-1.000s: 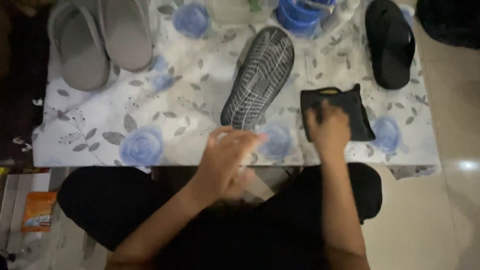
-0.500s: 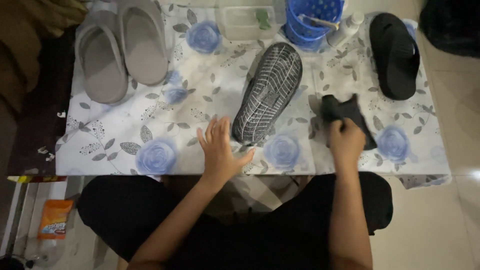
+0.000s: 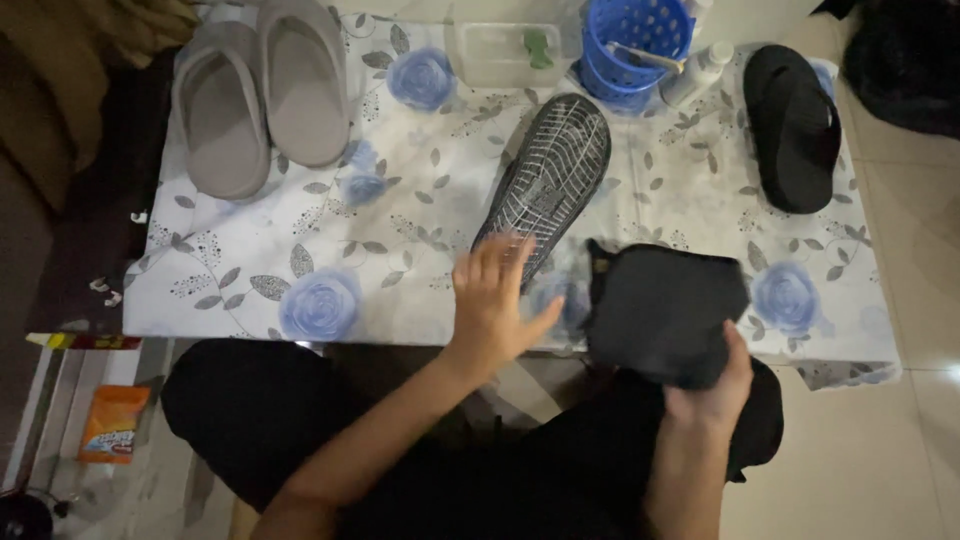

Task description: Applying a substance to a shoe sole with a brush and then wiping it clean with a cloth.

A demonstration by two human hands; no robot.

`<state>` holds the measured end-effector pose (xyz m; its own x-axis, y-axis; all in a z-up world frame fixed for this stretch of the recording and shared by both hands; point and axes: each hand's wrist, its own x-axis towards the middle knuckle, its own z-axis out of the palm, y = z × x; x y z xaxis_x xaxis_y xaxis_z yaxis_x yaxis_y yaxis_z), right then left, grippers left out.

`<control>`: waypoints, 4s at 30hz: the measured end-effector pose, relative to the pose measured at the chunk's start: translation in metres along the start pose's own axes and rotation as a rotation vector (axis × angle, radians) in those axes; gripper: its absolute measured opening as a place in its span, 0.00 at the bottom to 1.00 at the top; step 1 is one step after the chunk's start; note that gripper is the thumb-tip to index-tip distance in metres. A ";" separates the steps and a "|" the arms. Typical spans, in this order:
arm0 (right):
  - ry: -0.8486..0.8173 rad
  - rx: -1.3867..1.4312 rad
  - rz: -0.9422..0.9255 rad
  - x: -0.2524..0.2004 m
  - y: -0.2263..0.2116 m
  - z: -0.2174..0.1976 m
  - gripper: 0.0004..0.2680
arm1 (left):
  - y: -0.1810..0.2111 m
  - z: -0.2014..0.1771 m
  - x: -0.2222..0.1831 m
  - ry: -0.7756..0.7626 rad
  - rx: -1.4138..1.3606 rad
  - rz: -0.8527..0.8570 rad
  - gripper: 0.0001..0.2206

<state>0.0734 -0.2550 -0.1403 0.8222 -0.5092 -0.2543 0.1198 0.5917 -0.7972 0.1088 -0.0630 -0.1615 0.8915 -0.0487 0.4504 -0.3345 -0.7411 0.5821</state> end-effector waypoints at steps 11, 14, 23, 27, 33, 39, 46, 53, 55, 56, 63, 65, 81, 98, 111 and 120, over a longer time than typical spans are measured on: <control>0.089 0.085 0.197 0.021 -0.008 -0.039 0.10 | -0.006 0.029 0.079 -0.317 0.458 -0.246 0.51; 0.096 0.052 0.225 0.027 -0.008 -0.060 0.10 | -0.013 0.021 0.085 -0.330 0.357 -0.255 0.51; -0.165 0.015 0.153 0.021 -0.004 -0.065 0.12 | -0.048 -0.012 0.100 -0.690 -0.289 -0.525 0.51; -0.130 -0.151 0.007 0.024 0.005 -0.065 0.13 | -0.075 -0.009 0.093 -0.887 -0.496 -0.541 0.50; -0.116 -0.224 -0.068 0.026 0.023 -0.067 0.11 | -0.086 -0.023 0.090 -0.850 -0.494 -0.597 0.48; 0.002 -0.480 -0.395 -0.018 0.032 0.002 0.08 | -0.083 -0.030 0.070 -0.434 -0.210 -0.309 0.45; -0.244 -0.937 -1.155 0.007 0.114 0.018 0.03 | -0.037 -0.045 0.024 -0.081 0.198 0.144 0.37; -0.642 -1.458 -1.105 0.004 0.109 0.049 0.26 | -0.061 -0.035 0.023 0.102 0.340 0.238 0.12; -0.629 -1.449 -1.035 0.008 0.103 0.044 0.27 | -0.063 -0.034 0.023 0.110 0.361 0.214 0.10; -0.600 -1.458 -0.902 0.010 0.097 0.042 0.30 | -0.062 -0.037 0.024 0.120 0.343 0.194 0.09; -0.309 -0.712 -0.455 0.046 0.035 0.023 0.19 | -0.061 -0.034 0.031 0.072 0.346 -0.036 0.09; -0.171 -0.555 -0.388 0.065 0.032 -0.004 0.14 | -0.071 -0.027 0.031 0.008 0.314 -0.109 0.09; -0.827 -0.915 -0.386 -0.051 0.024 0.051 0.11 | -0.050 -0.052 -0.033 -0.277 -0.870 0.025 0.11; -0.781 -1.006 -0.292 -0.045 0.013 0.023 0.09 | -0.077 -0.116 -0.043 -0.073 -0.650 -0.383 0.06; -0.599 -0.199 0.033 -0.029 0.023 0.009 0.08 | -0.064 -0.123 -0.030 -0.257 -1.580 -0.319 0.19; -0.472 -0.203 0.314 -0.028 0.026 0.015 0.09 | -0.059 -0.075 -0.058 -0.561 -0.676 -0.479 0.19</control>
<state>0.0622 -0.2157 -0.1455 0.9648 0.0304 -0.2611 -0.2391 0.5143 -0.8236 0.0538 0.0341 -0.1710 0.9347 -0.2824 -0.2158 0.1498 -0.2375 0.9598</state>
